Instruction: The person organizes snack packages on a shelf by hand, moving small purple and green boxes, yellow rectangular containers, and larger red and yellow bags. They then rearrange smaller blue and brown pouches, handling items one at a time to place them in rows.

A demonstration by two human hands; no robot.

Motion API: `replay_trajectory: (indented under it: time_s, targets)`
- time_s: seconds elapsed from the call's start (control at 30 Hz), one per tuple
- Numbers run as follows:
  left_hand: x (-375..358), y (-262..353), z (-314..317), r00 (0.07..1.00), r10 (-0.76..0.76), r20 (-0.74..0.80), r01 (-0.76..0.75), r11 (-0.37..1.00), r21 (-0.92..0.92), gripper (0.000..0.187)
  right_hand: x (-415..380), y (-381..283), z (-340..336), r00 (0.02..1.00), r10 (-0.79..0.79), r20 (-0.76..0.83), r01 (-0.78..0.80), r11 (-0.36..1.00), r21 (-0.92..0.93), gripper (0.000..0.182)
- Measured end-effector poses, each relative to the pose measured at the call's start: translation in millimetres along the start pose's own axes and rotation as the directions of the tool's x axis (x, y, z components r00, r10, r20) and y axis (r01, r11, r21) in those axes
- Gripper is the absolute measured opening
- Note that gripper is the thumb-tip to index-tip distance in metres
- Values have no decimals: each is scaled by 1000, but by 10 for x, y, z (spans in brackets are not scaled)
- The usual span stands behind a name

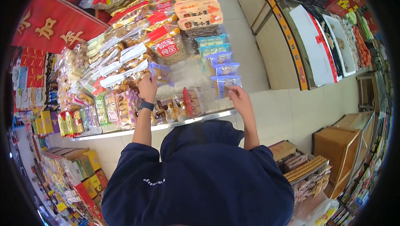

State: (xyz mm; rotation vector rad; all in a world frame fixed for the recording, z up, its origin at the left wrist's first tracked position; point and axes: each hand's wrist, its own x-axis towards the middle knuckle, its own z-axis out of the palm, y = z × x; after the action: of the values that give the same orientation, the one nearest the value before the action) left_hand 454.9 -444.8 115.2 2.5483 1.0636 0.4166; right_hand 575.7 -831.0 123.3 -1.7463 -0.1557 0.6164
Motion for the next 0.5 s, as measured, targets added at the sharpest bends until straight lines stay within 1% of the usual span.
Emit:
replay_trajectory:
  time_s: [0.03,0.13,0.17,0.27,0.4,0.47,0.5]
  targets:
    - [12,-47,57,1000,12,-21,-11,999,39,24,14,-12,10,1000,-24,-8,24,999,-21,23]
    - [78,-140,89,998,44,-53,-42,998,42,23,72,55,51,997,-73,-32,69,992,-106,28]
    - [91,-161,81,997,55,-54,-52,997,59,23,86,80,68,997,-76,-34,73,992,-103,33]
    - [85,-65,-47,998,34,-58,-32,999,28,23,66,30,98,997,-53,-48,48,994,-96,34]
    - [15,52,-204,999,-3,37,3,1000,19,24,55,143,108,993,-61,-102,55,997,-53,34]
    - [-80,152,-269,999,-13,-38,17,996,87,25,38,197,89,993,-58,-107,55,998,-28,34]
    - [-117,226,-287,997,-14,-74,23,993,119,26,30,234,71,992,-45,-114,40,998,-51,34]
